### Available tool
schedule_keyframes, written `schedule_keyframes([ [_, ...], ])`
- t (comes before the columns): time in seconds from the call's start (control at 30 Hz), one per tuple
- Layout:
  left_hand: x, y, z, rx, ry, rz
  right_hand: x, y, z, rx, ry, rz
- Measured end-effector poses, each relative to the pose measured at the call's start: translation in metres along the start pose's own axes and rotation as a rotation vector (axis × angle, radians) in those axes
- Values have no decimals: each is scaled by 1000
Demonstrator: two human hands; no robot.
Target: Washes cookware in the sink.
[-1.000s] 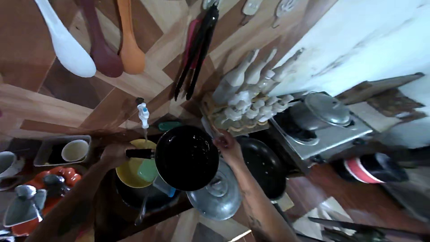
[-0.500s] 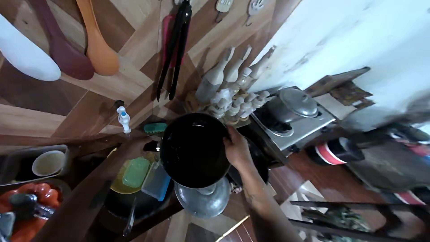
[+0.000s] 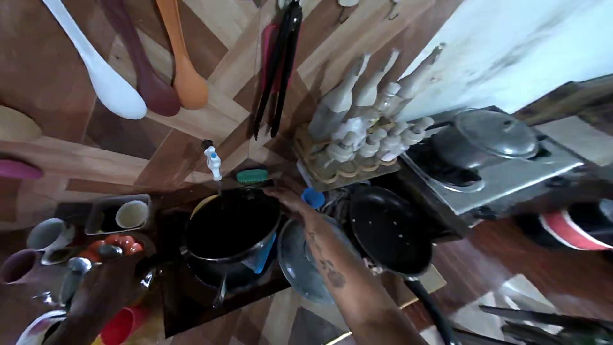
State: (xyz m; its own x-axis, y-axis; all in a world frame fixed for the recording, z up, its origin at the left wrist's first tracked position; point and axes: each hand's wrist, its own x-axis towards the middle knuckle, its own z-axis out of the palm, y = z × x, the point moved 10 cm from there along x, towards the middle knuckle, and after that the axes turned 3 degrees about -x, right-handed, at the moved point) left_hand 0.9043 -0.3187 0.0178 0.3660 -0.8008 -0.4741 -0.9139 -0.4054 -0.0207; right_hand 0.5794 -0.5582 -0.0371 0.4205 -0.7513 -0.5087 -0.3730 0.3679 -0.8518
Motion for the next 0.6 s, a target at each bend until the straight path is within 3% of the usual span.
schedule_keyframes([
  [0.07,-20,-21,15,-73,-161,25,-1,2,31,148,-124,-7],
  [0.13,-39,-33,31,-233,-300,69,-3,9,54,219,-138,-3],
  [0.3,-77,-35,73,-676,-459,35,11,19,86,404,76,-50],
  [0.47,-83,-26,116,-856,-476,-88,16,-12,107,-234,149,-157],
  [0.53,-80,-15,128,-943,-507,-138,4,-27,138,-561,137,-350],
  [0.6,-73,4,133,-1074,-541,-171,-28,-37,183,-830,128,-696],
])
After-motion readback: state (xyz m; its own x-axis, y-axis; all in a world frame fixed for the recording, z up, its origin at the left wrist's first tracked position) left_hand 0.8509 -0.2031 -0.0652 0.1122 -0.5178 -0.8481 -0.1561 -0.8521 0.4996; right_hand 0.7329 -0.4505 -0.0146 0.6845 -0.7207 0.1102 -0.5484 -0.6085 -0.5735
